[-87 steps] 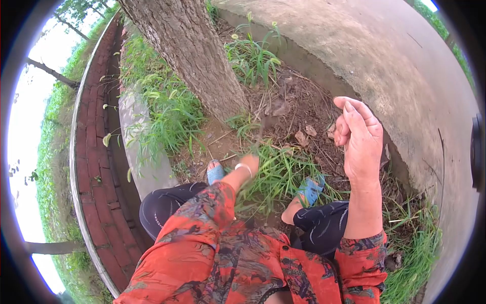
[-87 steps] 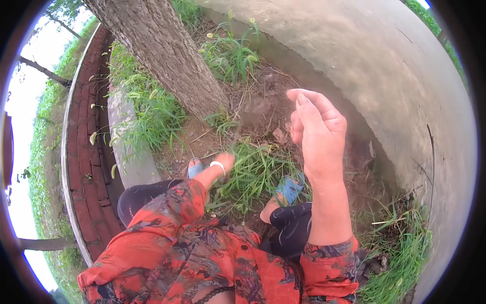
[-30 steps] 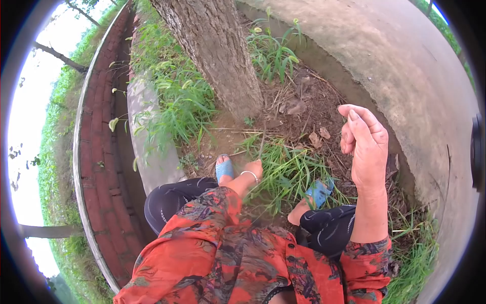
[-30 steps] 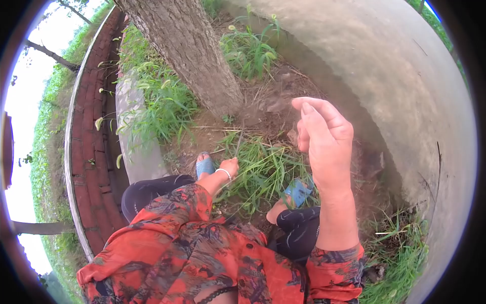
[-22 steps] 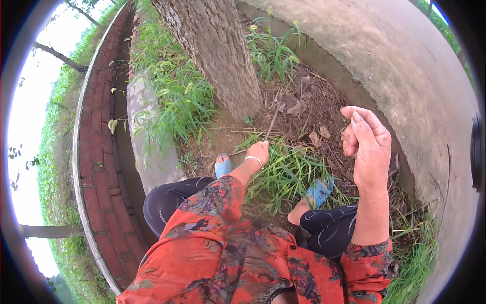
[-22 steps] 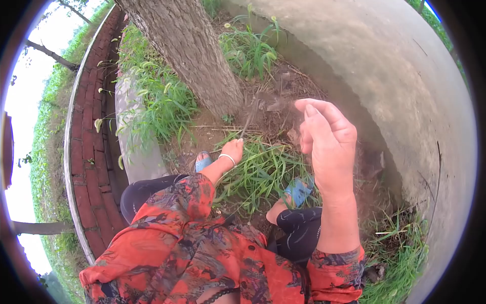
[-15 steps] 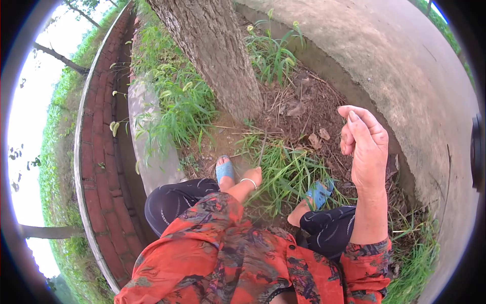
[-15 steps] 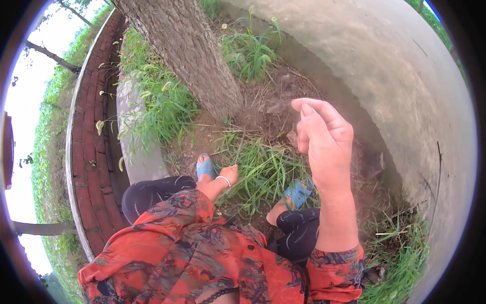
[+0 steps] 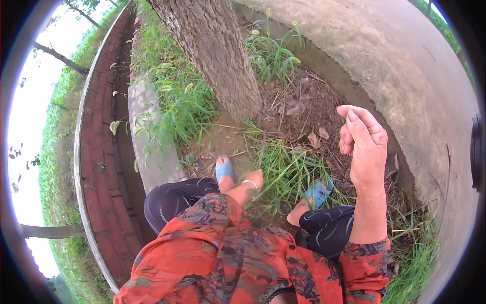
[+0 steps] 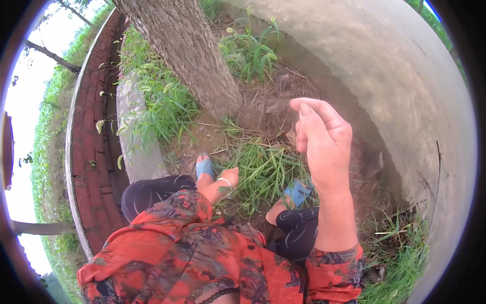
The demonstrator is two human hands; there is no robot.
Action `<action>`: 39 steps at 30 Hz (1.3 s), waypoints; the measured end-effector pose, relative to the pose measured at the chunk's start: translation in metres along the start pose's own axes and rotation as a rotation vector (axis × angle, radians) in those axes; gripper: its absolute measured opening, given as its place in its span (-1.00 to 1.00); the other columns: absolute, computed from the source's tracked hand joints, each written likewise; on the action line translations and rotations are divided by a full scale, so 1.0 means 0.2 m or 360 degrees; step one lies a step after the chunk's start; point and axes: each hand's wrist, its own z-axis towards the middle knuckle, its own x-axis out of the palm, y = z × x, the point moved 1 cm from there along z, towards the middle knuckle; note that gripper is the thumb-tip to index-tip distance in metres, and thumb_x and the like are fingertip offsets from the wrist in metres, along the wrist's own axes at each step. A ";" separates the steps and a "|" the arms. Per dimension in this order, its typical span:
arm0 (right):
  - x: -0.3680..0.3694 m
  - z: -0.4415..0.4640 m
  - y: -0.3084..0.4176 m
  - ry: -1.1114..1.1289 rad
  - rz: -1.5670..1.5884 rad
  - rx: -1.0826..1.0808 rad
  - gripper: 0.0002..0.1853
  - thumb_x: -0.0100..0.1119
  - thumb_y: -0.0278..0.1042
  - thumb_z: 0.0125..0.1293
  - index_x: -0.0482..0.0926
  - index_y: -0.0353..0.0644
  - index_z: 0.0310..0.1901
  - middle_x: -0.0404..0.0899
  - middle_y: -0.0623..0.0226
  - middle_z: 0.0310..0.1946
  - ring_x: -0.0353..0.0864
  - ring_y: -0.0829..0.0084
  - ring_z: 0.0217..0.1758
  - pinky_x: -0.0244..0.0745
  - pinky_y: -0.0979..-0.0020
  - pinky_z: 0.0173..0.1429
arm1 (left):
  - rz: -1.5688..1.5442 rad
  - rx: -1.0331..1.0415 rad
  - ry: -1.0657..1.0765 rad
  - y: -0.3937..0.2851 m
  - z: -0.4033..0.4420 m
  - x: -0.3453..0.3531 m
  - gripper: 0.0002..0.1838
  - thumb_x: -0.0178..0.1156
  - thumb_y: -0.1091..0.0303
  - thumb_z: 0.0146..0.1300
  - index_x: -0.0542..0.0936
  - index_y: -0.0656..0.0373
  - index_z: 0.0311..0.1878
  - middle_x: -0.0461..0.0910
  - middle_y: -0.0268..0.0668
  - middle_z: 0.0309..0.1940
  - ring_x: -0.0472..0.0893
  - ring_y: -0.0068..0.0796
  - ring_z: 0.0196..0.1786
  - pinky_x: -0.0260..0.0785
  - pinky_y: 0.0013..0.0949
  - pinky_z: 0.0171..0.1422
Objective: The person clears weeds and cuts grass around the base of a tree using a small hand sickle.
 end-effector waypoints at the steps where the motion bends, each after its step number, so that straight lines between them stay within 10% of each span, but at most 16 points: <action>1: 0.00 0.00 0.00 0.0022 0.0016 -0.0004 -0.80 -0.02 -0.37 0.29 0.54 -0.32 -0.21 0.31 0.57 -0.72 0.21 0.76 -0.67 0.12 0.66 -0.56 | -0.0210 -0.0174 0.0048 -0.07 -0.06 0.00 -0.54 -0.24 0.10 0.29 0.51 0.32 -0.19 0.59 0.04 -0.34 0.61 -0.09 -0.44 0.45 -0.09 -0.33; 11: -0.01 -0.01 -0.02 0.0009 0.0007 -0.0024 -0.80 -0.01 -0.37 0.29 0.54 -0.32 -0.21 0.30 0.57 -0.72 0.20 0.76 -0.67 0.11 0.65 -0.57 | 0.0032 -0.0072 -0.0322 -0.24 0.12 -0.32 -0.55 -0.22 0.11 0.29 0.58 0.25 -0.33 0.55 0.12 -0.31 0.55 0.05 -0.20 0.39 -0.04 -0.08; 14: -0.03 0.00 -0.01 -0.0018 -0.0034 -0.0014 -0.80 0.00 -0.37 0.29 0.54 -0.32 -0.22 0.31 0.57 -0.71 0.20 0.76 -0.67 0.10 0.66 -0.57 | 0.0781 0.0255 0.0375 -0.33 -0.06 -0.31 -0.72 -0.01 0.25 0.17 0.57 0.25 -0.27 0.58 0.02 -0.31 0.59 -0.10 -0.19 0.46 -0.14 -0.17; 17: -0.02 0.01 -0.02 -0.0014 -0.0040 0.0009 -0.80 0.00 -0.37 0.28 0.54 -0.32 -0.21 0.33 0.57 -0.70 0.22 0.77 -0.66 0.12 0.66 -0.57 | 0.0522 0.0229 0.0630 -0.45 -0.31 -0.04 -0.80 0.10 0.31 0.08 0.59 0.20 -0.29 0.57 -0.01 -0.36 0.59 -0.15 -0.26 0.45 -0.17 -0.25; 21: 0.00 0.01 -0.08 0.0268 -0.0459 0.0291 -0.80 0.04 -0.37 0.25 0.56 -0.31 -0.22 0.38 0.54 -0.65 0.29 0.78 -0.61 0.22 0.68 -0.56 | -0.1567 -0.0926 0.0526 -0.76 -0.63 -0.12 -0.77 -0.05 0.19 0.30 0.37 0.18 -0.20 0.46 -0.32 -0.57 0.53 -0.38 -0.63 0.40 -0.31 -0.61; 26: 0.00 -0.02 -0.43 0.0699 -0.1900 0.0191 -0.65 -0.02 -0.04 0.16 0.57 -0.11 -0.21 0.58 0.09 -0.32 0.58 0.10 -0.21 0.45 0.17 -0.10 | -0.1625 -0.0818 0.0717 -0.79 -0.62 -0.18 -0.84 -0.04 0.25 0.28 0.36 0.13 -0.26 0.43 -0.35 -0.60 0.52 -0.41 -0.63 0.41 -0.32 -0.63; 30: -0.01 -0.17 -0.86 0.1078 -0.2352 0.0850 -0.46 -0.03 0.13 0.15 0.58 -0.25 -0.16 0.55 0.03 -0.14 0.54 0.13 -0.04 0.40 0.21 0.06 | -0.1682 -0.0656 0.0751 -0.85 -0.67 -0.29 -0.88 0.03 0.29 0.23 0.38 0.11 -0.29 0.40 -0.37 -0.66 0.47 -0.46 -0.68 0.34 -0.33 -0.67; 35: -0.06 -0.38 -1.50 0.0482 -0.0762 0.1550 -0.47 0.08 0.05 0.13 0.53 -0.40 -0.21 0.54 -0.12 -0.23 0.58 0.16 -0.17 0.48 0.26 -0.11 | -0.1667 -0.0143 0.0763 -0.80 -0.72 -0.29 -0.73 0.03 0.19 0.18 0.44 0.18 -0.18 0.50 -0.29 -0.52 0.51 -0.44 -0.57 0.32 -0.37 -0.61; 39: -0.08 -0.37 -1.31 0.0461 -0.0439 0.1861 -0.54 0.16 -0.04 0.10 0.53 -0.39 -0.24 0.54 -0.07 -0.24 0.59 0.25 -0.24 0.49 0.26 -0.16 | -0.0731 0.0040 0.1183 -0.74 -0.76 -0.64 -0.56 -0.02 0.12 0.22 0.43 0.26 0.03 0.60 -0.22 -0.35 0.62 -0.37 -0.35 0.47 -0.36 -0.41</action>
